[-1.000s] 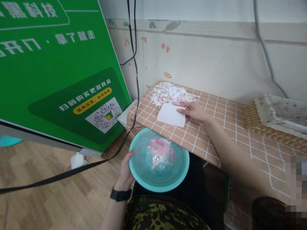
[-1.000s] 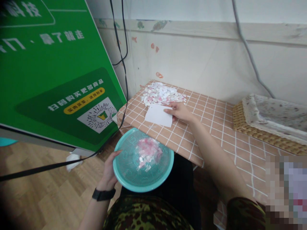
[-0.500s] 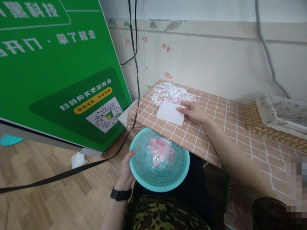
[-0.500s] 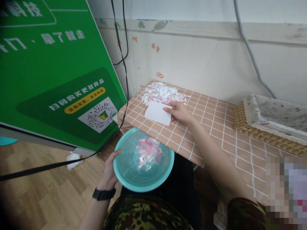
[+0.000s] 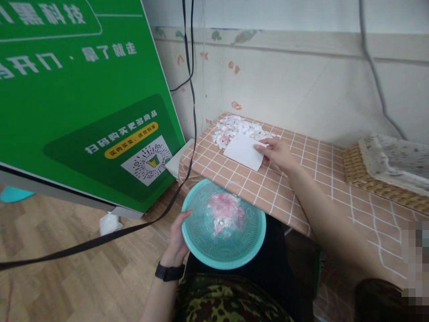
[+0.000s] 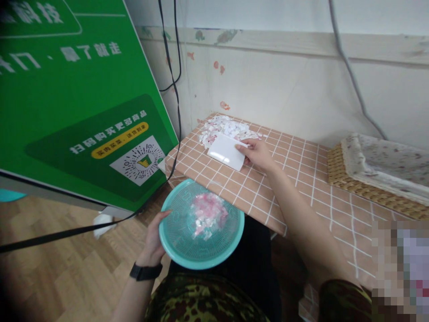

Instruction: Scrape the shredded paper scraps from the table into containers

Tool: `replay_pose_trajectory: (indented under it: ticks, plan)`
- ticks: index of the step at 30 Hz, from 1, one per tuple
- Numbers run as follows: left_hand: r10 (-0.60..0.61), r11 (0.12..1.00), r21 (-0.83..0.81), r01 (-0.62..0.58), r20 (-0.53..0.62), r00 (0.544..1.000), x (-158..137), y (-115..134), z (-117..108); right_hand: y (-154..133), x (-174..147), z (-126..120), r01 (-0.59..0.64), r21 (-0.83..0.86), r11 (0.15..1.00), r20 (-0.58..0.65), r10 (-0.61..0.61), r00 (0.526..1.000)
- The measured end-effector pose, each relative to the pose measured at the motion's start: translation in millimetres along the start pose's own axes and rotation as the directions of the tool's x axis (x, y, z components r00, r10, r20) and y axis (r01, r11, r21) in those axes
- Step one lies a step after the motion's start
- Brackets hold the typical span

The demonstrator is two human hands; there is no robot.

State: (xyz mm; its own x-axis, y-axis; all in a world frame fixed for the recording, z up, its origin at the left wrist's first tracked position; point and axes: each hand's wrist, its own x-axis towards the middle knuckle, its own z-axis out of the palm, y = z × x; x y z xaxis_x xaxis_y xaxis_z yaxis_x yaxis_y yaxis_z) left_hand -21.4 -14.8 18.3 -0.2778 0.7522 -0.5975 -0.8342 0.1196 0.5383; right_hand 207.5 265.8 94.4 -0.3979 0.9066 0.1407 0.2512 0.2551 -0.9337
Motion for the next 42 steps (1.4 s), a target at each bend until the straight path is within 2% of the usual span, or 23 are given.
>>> replay_pose_trajectory:
  ticks: [6, 12, 15, 19, 21, 22, 23, 25, 27, 28, 30, 31, 33, 34, 36, 39, 42]
  plan:
    - [0.015, 1.0, 0.006, -0.015, 0.008, 1.0, 2.6, -1.3, -3.3, -4.0, -4.0, 8.3, 0.047, -0.129, 0.99, 0.023, -0.044, 0.999]
    - [0.019, 1.0, -0.003, -0.019, -0.003, 1.0, 3.1, -0.9, -1.7, -12.0, -6.5, 5.1, 0.054, -0.118, 0.992, 0.187, -0.031, 0.982]
    - [0.014, 1.0, -0.001, -0.014, 0.0, 1.0, 1.7, -0.7, -0.4, -15.6, -8.8, 3.9, -0.008, -0.09, 0.996, 0.337, 0.038, 0.941]
    - [0.007, 1.0, 0.002, -0.007, -0.006, 1.0, 0.3, -0.4, -0.1, -23.0, -14.7, 6.6, -0.148, -0.059, 0.987, 0.531, 0.156, 0.833]
    - [0.003, 1.0, -0.001, -0.003, -0.01, 1.0, 0.0, -0.2, 0.1, -24.7, -16.3, 7.3, -0.199, -0.042, 0.979, 0.581, 0.186, 0.792]
    - [0.002, 1.0, -0.003, -0.002, -0.011, 1.0, -0.2, -0.1, 0.3, -24.3, -16.1, 6.8, -0.204, -0.027, 0.979, 0.578, 0.182, 0.795]
    - [0.0, 1.0, -0.007, -0.001, -0.011, 1.0, -0.3, 0.0, 0.6, -22.9, -15.1, 5.8, -0.199, -0.003, 0.98, 0.553, 0.167, 0.816]
    - [0.001, 1.0, -0.014, -0.001, -0.012, 1.0, -0.6, 0.0, 1.4, -17.4, -10.7, 2.5, -0.169, 0.065, 0.983, 0.428, 0.126, 0.895]
    - [0.0, 1.0, -0.013, 0.0, -0.016, 1.0, -0.7, -0.1, 1.9, -10.1, -4.6, -1.6, -0.13, 0.137, 0.982, 0.221, 0.098, 0.97]
    - [-0.002, 1.0, -0.009, 0.002, -0.02, 1.0, -0.7, -0.1, 2.0, -6.5, -1.6, -3.8, -0.109, 0.164, 0.98, 0.108, 0.092, 0.99]
    - [0.002, 1.0, -0.001, -0.002, -0.03, 1.0, -0.7, -0.1, 2.0, -1.1, 3.1, -8.1, -0.076, 0.182, 0.98, -0.074, 0.091, 0.993]
    - [0.006, 1.0, 0.002, -0.006, -0.033, 0.999, -0.8, 0.0, 1.9, 0.5, 4.4, -10.6, -0.066, 0.174, 0.982, -0.128, 0.089, 0.988]
    - [0.013, 1.0, 0.004, -0.013, -0.038, 0.999, -1.0, 0.3, 1.7, 0.8, 4.5, -16.6, -0.059, 0.134, 0.989, -0.15, 0.079, 0.985]
    - [0.015, 1.0, 0.007, -0.015, -0.039, 0.999, -1.1, 0.4, 1.7, -0.1, 3.5, -20.2, -0.063, 0.101, 0.993, -0.109, 0.074, 0.991]
    - [0.015, 1.0, 0.01, -0.015, -0.039, 0.999, -1.4, 0.5, 1.8, -3.5, 0.2, -27.9, -0.098, 0.027, 0.995, 0.076, 0.095, 0.993]
    - [0.018, 1.0, 0.008, -0.018, -0.038, 0.999, -1.3, 0.1, 1.8, -9.3, -5.4, -36.7, -0.169, -0.069, 0.983, 0.373, 0.182, 0.91]
    - [0.015, 1.0, -0.001, -0.015, -0.028, 1.0, -0.7, -0.6, 1.2, -13.8, -9.7, -36.1, -0.213, -0.115, 0.97, 0.483, 0.242, 0.841]
